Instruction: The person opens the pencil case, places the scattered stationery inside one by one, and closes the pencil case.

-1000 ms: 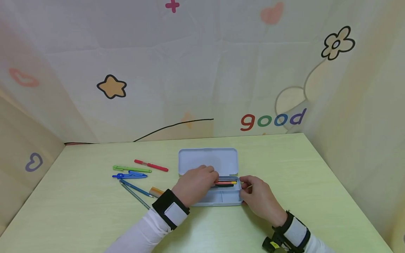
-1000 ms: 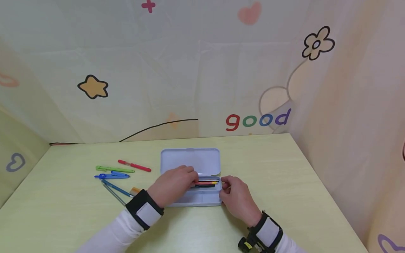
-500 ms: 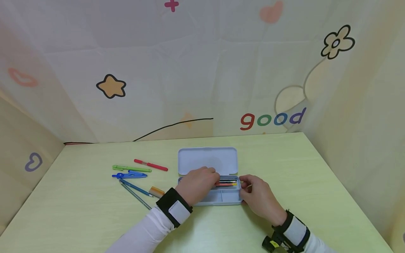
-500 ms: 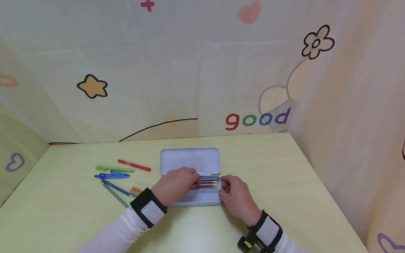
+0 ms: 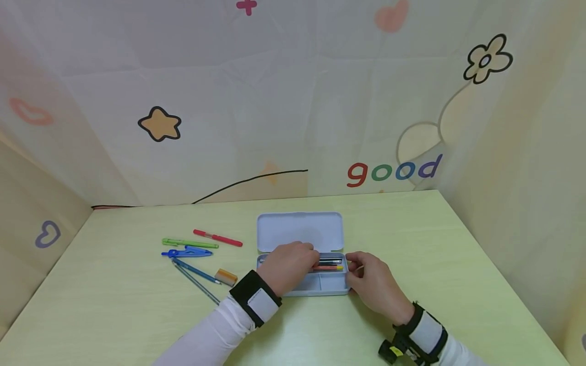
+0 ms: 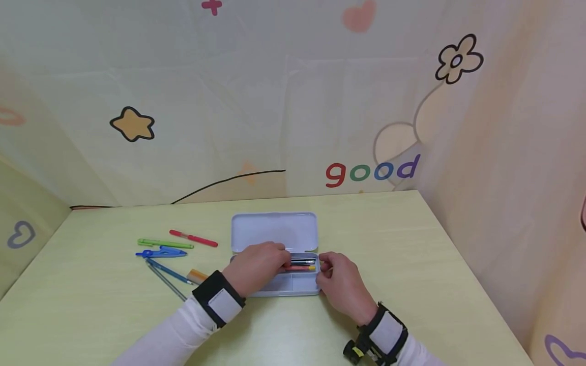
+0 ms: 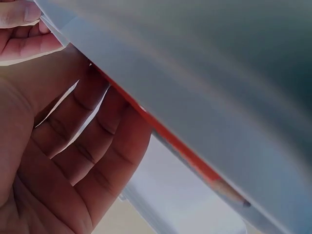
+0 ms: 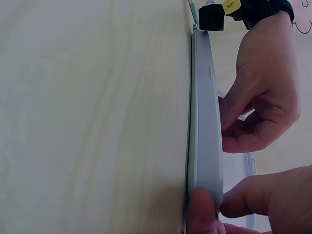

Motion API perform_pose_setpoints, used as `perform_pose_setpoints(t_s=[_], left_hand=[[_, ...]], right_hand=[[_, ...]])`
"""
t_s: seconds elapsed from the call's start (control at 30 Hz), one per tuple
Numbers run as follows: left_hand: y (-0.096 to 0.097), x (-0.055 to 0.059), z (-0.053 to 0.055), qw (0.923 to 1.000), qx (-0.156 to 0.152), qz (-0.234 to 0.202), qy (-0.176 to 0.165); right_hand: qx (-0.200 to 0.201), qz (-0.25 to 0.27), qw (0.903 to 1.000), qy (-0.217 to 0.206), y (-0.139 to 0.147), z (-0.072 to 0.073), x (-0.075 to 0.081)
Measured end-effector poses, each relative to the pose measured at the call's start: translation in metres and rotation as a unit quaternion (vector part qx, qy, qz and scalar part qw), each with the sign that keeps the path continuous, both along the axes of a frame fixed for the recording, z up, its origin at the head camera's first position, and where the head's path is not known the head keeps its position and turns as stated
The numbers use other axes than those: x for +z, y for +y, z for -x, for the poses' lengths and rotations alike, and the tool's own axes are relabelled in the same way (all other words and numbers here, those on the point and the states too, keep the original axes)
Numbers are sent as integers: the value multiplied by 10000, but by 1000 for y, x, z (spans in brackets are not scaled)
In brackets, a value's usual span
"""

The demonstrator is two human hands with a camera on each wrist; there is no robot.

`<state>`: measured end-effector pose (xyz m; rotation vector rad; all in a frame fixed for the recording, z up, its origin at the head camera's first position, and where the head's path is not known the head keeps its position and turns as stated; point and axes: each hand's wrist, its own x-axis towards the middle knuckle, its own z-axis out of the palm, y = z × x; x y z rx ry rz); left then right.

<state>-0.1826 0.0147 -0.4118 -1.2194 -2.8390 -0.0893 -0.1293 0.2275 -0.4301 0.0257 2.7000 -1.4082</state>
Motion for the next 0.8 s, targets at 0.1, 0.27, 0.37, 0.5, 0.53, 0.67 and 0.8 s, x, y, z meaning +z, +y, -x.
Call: perform_pose_setpoints(t_s=[0.1,0.27,0.37,0.5,0.53,0.67,0.8], left_hand=[[1,-1,1,10000,9,-5,2],[1,-1,2,10000,42,-59,-42],[1,-1,1,9999,61,-92,-50],[1,-1,1,9999,61,-126,-59],[2,-1,1,9999,58,-135,-65],[3,-1,1,9998,27,-179,-62],[6,1,2,9997,-13,-243,-87]], right_hand=[[29,3,10000,33,0,0,0],[47,-7,10000,50,0,0,-1],[45,-4,10000,45,0,1,-1],[71,66,9999,51,0,0,-1],[78,77,9999,52,0,0,-1],[44,55,10000,35,0,0,0],[31,79,10000,50,0,1,-1]])
